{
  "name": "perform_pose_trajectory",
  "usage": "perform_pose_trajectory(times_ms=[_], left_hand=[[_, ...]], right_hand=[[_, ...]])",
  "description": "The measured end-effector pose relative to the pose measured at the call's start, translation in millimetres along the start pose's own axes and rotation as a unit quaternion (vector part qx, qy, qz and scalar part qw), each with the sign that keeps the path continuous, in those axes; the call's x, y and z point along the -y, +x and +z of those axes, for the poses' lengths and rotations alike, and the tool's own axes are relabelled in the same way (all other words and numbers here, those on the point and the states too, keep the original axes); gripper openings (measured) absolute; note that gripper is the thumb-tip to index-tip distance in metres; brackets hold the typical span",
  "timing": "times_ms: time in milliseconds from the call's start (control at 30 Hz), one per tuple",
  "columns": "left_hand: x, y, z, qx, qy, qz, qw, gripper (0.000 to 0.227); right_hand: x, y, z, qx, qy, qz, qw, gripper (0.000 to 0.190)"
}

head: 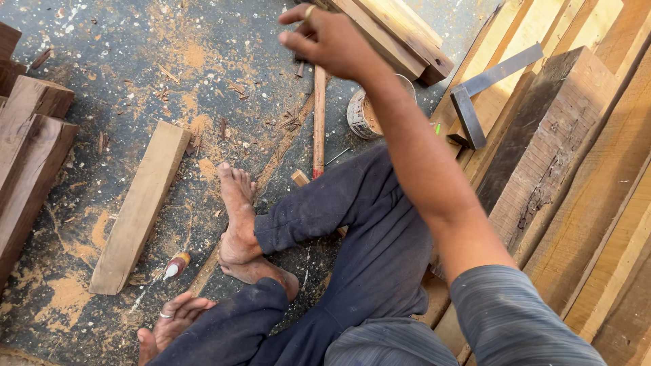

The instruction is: The person applies glue to wooden planks and hammers nails into them to assemble a wooden structure. They handle multiple planks, a hammer, nails, and a glue bottle while sitting on the floor.

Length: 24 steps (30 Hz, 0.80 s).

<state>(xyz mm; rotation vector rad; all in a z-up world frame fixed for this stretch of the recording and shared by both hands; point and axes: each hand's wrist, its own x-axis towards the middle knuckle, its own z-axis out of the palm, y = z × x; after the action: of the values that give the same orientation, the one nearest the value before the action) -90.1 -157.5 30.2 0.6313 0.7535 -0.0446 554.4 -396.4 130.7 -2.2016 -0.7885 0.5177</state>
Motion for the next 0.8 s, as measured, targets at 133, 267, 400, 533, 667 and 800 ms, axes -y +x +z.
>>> perform_pose_trajectory(times_ms=[133, 267, 400, 533, 667, 800], left_hand=[[-5, 10, -13, 0.007, 0.021, 0.0, 1.0, 0.104], [-2, 19, -47, 0.116, 0.116, -0.025, 0.986, 0.103], [7, 28, -73, 0.112, -0.009, -0.019, 0.994, 0.087], [15, 38, -82, 0.105, 0.061, -0.007, 0.993, 0.059], [18, 30, -83, 0.054, 0.054, 0.026, 0.997, 0.05], [22, 30, -81, 0.063, -0.023, -0.015, 0.998, 0.069]], right_hand=[[-117, -9, -97, -0.096, -0.214, 0.147, 0.961, 0.046], [-227, -69, -129, -0.099, -0.285, 0.297, 0.906, 0.073], [-286, -97, -127, -0.024, -0.4, 0.341, 0.85, 0.09], [-300, -97, -127, 0.079, -0.405, 0.376, 0.83, 0.089], [-307, -91, -124, 0.092, -0.336, 0.415, 0.84, 0.076], [-323, -83, -113, 0.087, -0.378, 0.393, 0.834, 0.078]])
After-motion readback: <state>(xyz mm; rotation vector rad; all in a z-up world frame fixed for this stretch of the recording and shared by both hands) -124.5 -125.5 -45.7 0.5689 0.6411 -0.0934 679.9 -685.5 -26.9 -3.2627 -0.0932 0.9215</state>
